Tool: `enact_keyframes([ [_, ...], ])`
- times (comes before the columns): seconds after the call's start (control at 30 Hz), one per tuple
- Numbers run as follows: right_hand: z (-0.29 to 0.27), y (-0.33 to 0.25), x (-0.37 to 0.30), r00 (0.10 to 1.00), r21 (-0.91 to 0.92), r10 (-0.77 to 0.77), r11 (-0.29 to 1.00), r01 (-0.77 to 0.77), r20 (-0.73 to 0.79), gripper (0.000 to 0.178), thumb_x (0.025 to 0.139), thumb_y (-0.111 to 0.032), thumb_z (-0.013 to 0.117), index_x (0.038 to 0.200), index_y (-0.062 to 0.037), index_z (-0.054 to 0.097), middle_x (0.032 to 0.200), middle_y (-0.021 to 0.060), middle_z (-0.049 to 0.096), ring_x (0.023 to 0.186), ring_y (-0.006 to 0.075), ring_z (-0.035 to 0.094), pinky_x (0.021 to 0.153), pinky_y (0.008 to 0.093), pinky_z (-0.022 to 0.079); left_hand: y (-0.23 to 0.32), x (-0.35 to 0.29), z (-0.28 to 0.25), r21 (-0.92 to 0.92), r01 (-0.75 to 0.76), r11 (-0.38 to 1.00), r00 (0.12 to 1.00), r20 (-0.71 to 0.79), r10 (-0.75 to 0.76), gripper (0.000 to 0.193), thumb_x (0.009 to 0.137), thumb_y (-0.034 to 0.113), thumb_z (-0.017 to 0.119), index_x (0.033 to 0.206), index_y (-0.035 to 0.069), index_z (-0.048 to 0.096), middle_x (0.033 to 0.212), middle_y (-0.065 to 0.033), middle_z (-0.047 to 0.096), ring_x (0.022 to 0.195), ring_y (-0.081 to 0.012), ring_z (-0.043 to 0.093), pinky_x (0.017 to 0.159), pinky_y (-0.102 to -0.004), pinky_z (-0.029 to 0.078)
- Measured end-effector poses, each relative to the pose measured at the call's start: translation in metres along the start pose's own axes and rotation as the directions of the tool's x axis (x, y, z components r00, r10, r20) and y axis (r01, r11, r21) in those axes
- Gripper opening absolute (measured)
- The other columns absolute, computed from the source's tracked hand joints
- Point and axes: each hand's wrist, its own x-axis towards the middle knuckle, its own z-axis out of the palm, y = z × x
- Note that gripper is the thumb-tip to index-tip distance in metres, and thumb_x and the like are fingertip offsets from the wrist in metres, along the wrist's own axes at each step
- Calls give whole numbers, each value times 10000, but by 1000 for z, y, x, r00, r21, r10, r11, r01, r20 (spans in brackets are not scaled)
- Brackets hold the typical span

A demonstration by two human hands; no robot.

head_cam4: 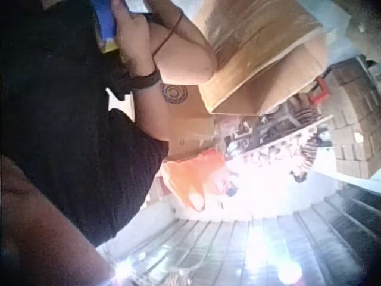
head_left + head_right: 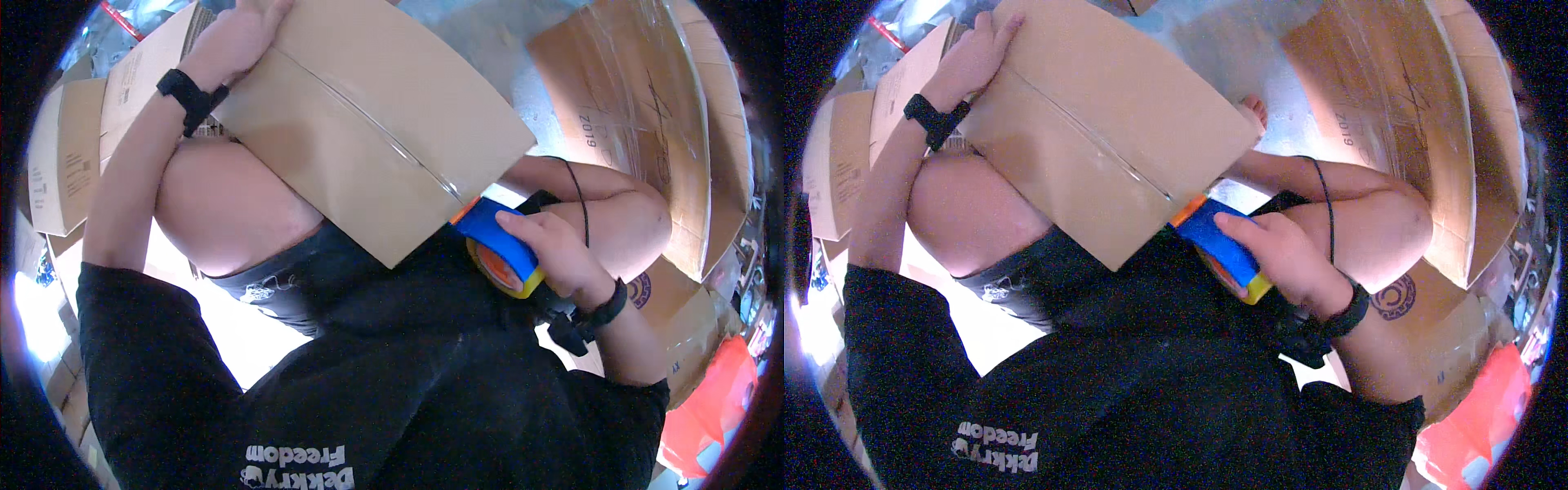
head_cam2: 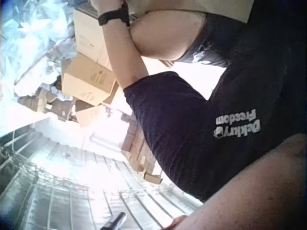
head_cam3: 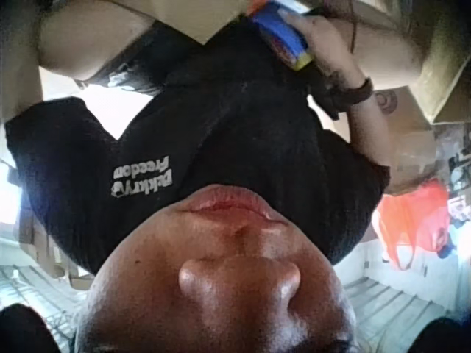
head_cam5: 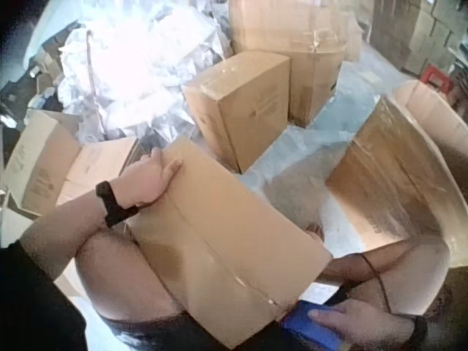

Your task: The recorder is assembling and taping cardboard boxes, then filling them with pink packets and tissue paper in a factory or warehouse setting.

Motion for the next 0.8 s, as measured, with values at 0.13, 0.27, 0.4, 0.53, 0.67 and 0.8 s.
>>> enact_keyframes([
  [0.13, 6, 4, 37, 984, 254, 160, 951, -174, 75, 396, 1024, -370, 548, 875, -9, 616, 686, 91, 640, 506, 196, 620, 460, 318, 488, 33, 23, -54, -380, 434, 817, 897, 261, -356, 735, 1038, 479, 410, 1523, -53, 262, 1397, -422, 382, 1144, -556, 570, 923, -567, 522],
  [0.27, 19, -11, 53, 955, 80, 166, 978, -190, 246, 266, 1018, -300, 568, 1078, -41, 586, 776, 100, 645, 567, 206, 651, 506, 342, 569, 61, 33, -106, -354, 252, 900, 958, -40, -284, 732, 1022, 534, 429, 1149, -179, 541, 975, -384, 657, 958, -508, 654, 882, -557, 509],
  [0.4, 46, -46, 51, 965, -105, 68, 994, -42, 254, 319, 1016, -250, 572, 1263, -50, 563, 839, 94, 643, 583, 206, 640, 468, 317, 546, 45, 58, -118, -531, 173, 830, 971, -48, -233, 720, 1005, 526, 466, 1149, -174, 546, 990, -374, 658, 976, -534, 633, 900, -588, 486],
  [0.53, 52, -69, 83, 946, -128, 47, 992, -6, 321, 309, 1036, -248, 565, 1263, -39, 564, 930, 103, 657, 665, 196, 652, 553, 310, 567, 60, 62, -64, -344, 187, 920, 963, -122, -241, 792, 985, 555, 485, 1326, -153, 387, 1237, -371, 471, 1118, -499, 535, 918, -559, 464],
  [0.67, 58, -117, 125, 864, -100, 132, 990, -96, 486, 345, 1035, -348, 564, 1163, -29, 590, 872, 95, 663, 689, 197, 663, 593, 330, 560, 115, 14, -99, -418, 286, 862, 958, 137, -252, 1142, 897, 755, 473, 1536, -133, 144, 1513, -494, 147, 1459, -599, 144, 1150, -674, 215],
  [0.8, 72, -130, 163, 853, -625, -58, 654, 425, 519, 477, 1007, -399, 604, 1295, -18, 597, 1135, 124, 682, 1001, 182, 669, 846, 299, 542, 130, -27, -108, -480, 150, 865, 989, 72, -131, 1183, 845, 762, 545, 1559, -89, 139, 1506, -514, 107, 1464, -610, 94, 1144, -694, 196],
])
